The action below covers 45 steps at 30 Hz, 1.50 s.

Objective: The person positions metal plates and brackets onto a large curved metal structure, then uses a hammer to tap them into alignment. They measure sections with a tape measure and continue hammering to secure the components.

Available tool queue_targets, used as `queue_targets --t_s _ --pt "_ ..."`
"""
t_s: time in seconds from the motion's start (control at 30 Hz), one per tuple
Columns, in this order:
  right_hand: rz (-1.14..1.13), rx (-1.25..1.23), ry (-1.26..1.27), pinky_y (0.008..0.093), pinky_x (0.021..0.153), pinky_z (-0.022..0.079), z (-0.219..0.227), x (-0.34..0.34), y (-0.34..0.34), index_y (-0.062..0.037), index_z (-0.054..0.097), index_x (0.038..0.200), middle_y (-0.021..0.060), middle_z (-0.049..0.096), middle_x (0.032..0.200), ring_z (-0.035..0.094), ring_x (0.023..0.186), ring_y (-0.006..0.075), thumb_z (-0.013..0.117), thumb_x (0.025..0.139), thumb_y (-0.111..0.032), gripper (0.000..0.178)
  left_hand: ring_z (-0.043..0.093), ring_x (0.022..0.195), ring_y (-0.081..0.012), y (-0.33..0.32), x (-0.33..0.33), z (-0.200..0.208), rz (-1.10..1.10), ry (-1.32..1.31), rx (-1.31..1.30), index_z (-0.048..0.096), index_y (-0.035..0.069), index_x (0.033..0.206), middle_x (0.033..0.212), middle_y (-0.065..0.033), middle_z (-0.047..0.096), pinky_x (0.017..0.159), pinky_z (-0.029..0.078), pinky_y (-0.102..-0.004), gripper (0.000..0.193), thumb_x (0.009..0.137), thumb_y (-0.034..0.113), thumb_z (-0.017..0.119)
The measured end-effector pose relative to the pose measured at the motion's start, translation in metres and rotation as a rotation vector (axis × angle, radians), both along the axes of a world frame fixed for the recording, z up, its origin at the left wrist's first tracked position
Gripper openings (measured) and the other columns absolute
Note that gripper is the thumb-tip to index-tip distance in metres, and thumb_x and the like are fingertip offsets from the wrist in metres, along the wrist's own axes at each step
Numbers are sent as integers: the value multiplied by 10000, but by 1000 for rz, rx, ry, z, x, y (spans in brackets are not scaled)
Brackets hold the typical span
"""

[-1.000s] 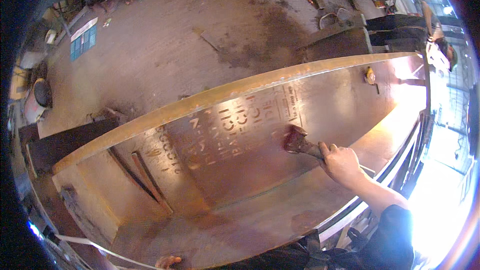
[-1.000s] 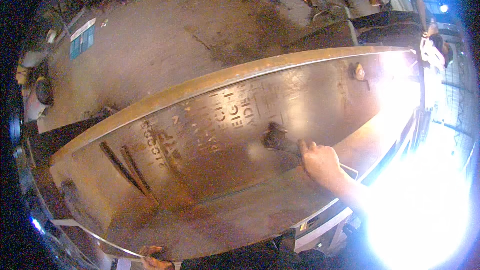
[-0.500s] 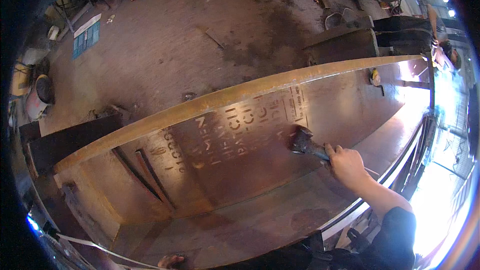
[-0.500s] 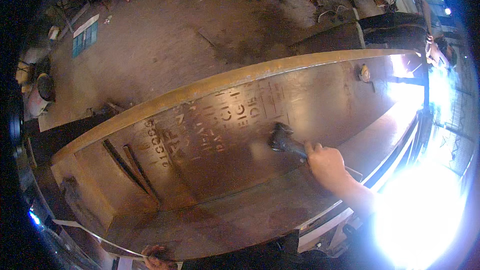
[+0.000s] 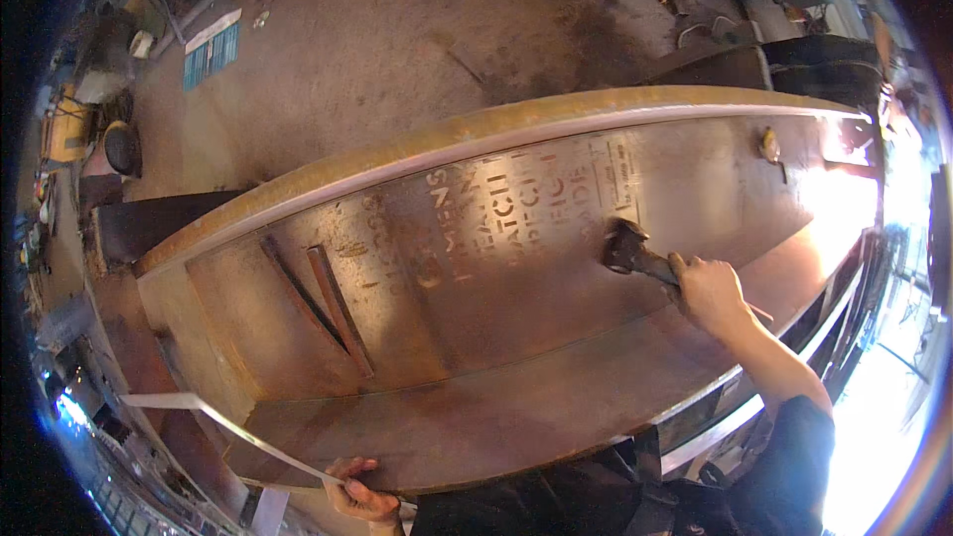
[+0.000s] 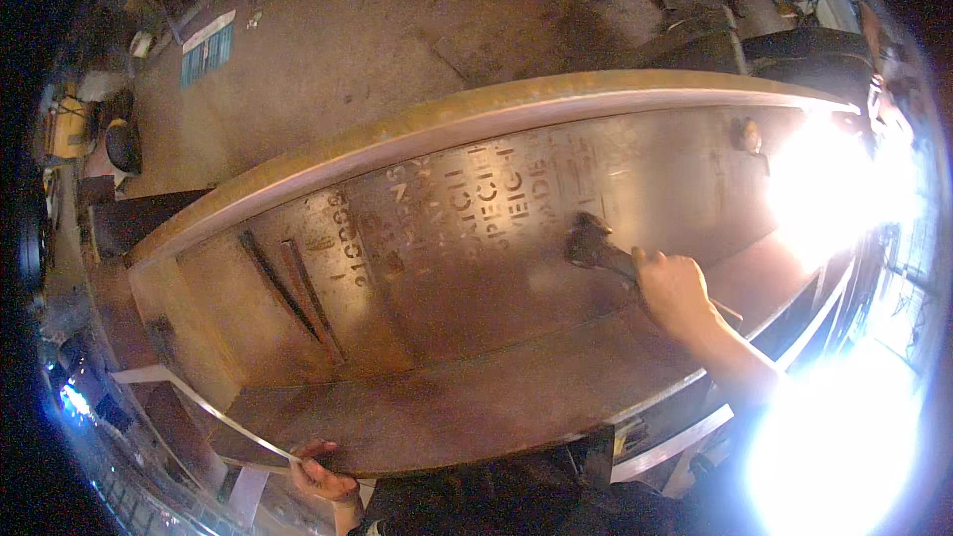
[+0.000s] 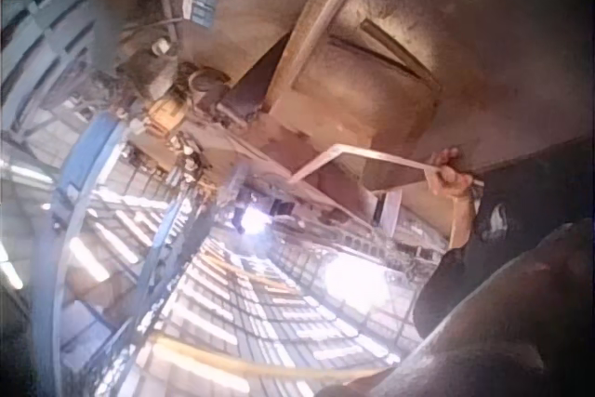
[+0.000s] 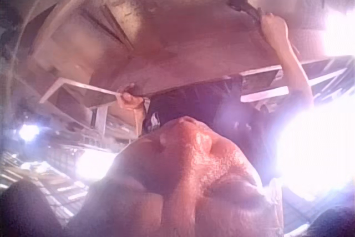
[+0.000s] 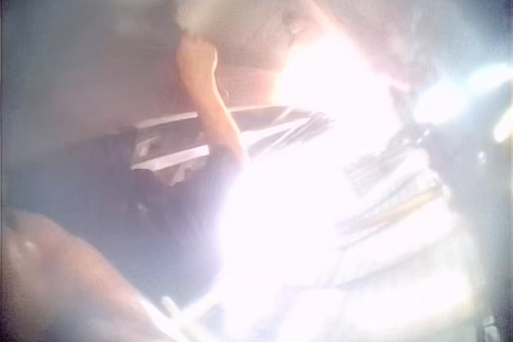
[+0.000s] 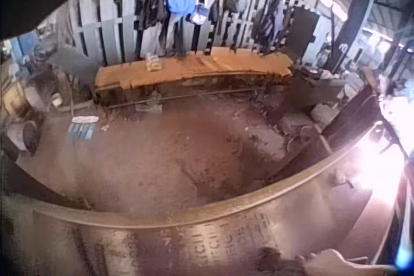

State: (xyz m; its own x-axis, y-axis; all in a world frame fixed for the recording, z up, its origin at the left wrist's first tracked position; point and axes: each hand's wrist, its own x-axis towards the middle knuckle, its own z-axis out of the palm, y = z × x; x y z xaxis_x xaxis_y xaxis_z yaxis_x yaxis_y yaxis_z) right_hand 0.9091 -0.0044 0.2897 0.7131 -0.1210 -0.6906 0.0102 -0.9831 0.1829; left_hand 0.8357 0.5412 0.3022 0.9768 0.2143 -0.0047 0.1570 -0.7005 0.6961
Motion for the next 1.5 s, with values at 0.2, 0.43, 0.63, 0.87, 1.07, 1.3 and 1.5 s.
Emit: queue_targets --t_s 0.2,0.43,0.63,0.87,1.07,1.3,1.5 --pt "24 60 -18 447 664 556 7 -12 -16 -127 584 1176 154 690 855 702 781 344 643 835 -135 346 636 671 -236 -31 -2 7 146 -33 -151 570 -64 918 783 -157 642 602 513 -331 442 1011 343 425" --pt "64 233 -45 498 776 522 -43 -36 -86 -136 586 1222 176 691 905 670 902 379 648 891 -350 399 634 690 -219 -32 9 14 51 -5 -8 614 -47 902 761 -130 664 665 472 -349 429 1042 316 430" --pt "186 206 -34 494 841 525 -56 -11 -168 -140 619 1242 187 701 1020 665 970 380 636 898 -387 424 610 674 -202 -32 12 12 47 -70 13 620 -42 917 718 -123 673 689 447 -339 433 1044 338 455" --pt "61 -169 -134 491 886 526 -52 28 -350 -113 610 1261 196 692 1092 660 1026 384 634 883 -360 452 590 641 -162 -33 10 10 99 -95 79 637 -24 888 679 -83 661 664 438 -307 484 1021 420 498" --pt "-226 -28 -320 465 1050 436 -77 36 -398 -26 519 1344 248 563 1328 545 1233 391 633 867 -540 711 596 657 -175 -38 -4 37 178 201 194 636 -32 867 665 -95 633 663 458 -333 570 989 512 517" --pt "-173 -47 -371 468 1009 454 -130 31 -447 7 440 1385 258 540 1336 538 1223 393 724 753 -551 889 614 742 -362 -66 17 60 -200 545 532 668 25 923 770 -198 636 701 464 -438 514 971 511 509" --pt "86 243 -251 468 932 496 -42 9 -363 49 433 1376 272 607 1235 609 1125 387 819 652 -456 963 654 940 -390 -88 33 65 -456 614 698 716 96 1035 942 -181 704 805 497 -491 489 958 531 505"
